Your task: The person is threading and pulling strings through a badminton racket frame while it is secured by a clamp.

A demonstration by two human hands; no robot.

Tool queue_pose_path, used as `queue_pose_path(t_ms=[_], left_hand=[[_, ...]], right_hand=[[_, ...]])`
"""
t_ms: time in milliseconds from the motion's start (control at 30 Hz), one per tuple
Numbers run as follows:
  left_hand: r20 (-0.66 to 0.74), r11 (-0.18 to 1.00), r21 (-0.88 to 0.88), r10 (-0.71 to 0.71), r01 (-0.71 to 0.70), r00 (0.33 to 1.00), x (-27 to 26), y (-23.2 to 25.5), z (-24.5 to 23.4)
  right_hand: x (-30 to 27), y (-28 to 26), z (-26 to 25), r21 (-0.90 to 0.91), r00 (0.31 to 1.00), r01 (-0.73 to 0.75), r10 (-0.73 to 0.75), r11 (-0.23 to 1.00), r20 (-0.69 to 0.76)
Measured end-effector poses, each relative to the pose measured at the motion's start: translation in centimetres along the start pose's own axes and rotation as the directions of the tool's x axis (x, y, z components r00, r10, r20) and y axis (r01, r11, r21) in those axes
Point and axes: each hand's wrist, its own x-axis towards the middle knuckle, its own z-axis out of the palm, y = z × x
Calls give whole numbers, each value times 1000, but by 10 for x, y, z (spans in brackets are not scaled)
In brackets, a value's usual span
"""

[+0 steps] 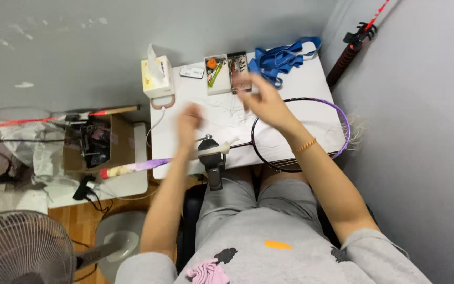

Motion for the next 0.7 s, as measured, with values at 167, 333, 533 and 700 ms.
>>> queue_pose_path(t_ms=[167,333,533,700], left_hand=[[-167,958,-66,265,-279,950,12,164,-31],[-33,970,-28,242,-243,970,9,181,-4],[489,885,415,-23,-210,872,-53,51,66],[459,785,608,-226,-119,859,-66,16,67]], right_hand=[[-42,31,13,-338,888,-271,369,901,274],[-31,61,7,511,929,-277,90,814,360],[27,-103,-22,978,964,148,-243,147,-110],[24,-119,-16,247,948,305,-269,920,-168]])
